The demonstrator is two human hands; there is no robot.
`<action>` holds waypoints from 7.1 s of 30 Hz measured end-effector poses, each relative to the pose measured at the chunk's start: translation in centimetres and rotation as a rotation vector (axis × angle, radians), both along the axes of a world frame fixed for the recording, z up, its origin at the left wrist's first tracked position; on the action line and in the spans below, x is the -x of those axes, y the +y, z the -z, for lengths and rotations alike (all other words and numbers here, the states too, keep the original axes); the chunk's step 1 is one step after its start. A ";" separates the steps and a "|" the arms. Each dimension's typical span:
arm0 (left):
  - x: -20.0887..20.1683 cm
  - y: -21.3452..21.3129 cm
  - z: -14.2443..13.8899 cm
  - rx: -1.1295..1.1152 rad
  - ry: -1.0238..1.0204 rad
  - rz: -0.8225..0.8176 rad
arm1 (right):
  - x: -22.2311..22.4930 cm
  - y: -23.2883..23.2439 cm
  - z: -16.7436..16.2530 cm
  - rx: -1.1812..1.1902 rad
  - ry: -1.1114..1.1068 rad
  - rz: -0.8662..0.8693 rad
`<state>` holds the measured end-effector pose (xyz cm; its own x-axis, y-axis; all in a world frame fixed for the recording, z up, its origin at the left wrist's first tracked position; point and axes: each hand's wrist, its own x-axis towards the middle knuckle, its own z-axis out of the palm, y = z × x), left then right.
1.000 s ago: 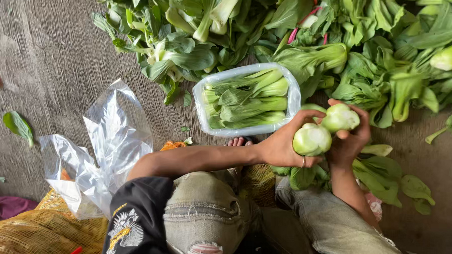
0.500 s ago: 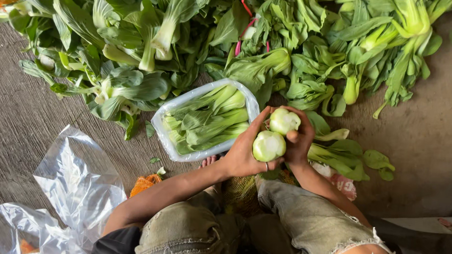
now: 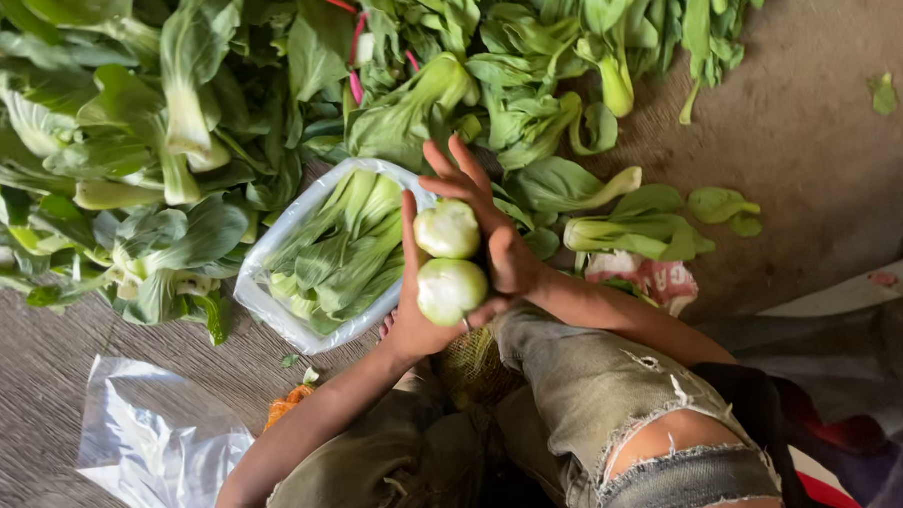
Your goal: The person sits on the floor of a produce area surrounded by piles of leafy green vegetables. They pick up bok choy stalks, gather them into bunches, and pack the bunches into clear plastic bags and trays, pressing the vegetables down to fit and setting filled bags aside.
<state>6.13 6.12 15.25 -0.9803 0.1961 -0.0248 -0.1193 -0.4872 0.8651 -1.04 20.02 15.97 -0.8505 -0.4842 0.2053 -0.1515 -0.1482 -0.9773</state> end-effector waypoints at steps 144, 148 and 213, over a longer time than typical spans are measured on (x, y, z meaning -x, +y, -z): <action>4.1 0.5 0.9 0.049 0.008 -0.269 | -0.9 5.7 2.5 -0.550 0.252 -0.167; 3.8 0.8 0.8 -0.263 -0.100 -0.367 | -0.8 4.7 2.6 -0.596 0.279 -0.154; -1.6 -25.1 14.8 1.239 -0.265 -0.407 | 6.0 -20.6 0.4 -0.980 0.706 -1.288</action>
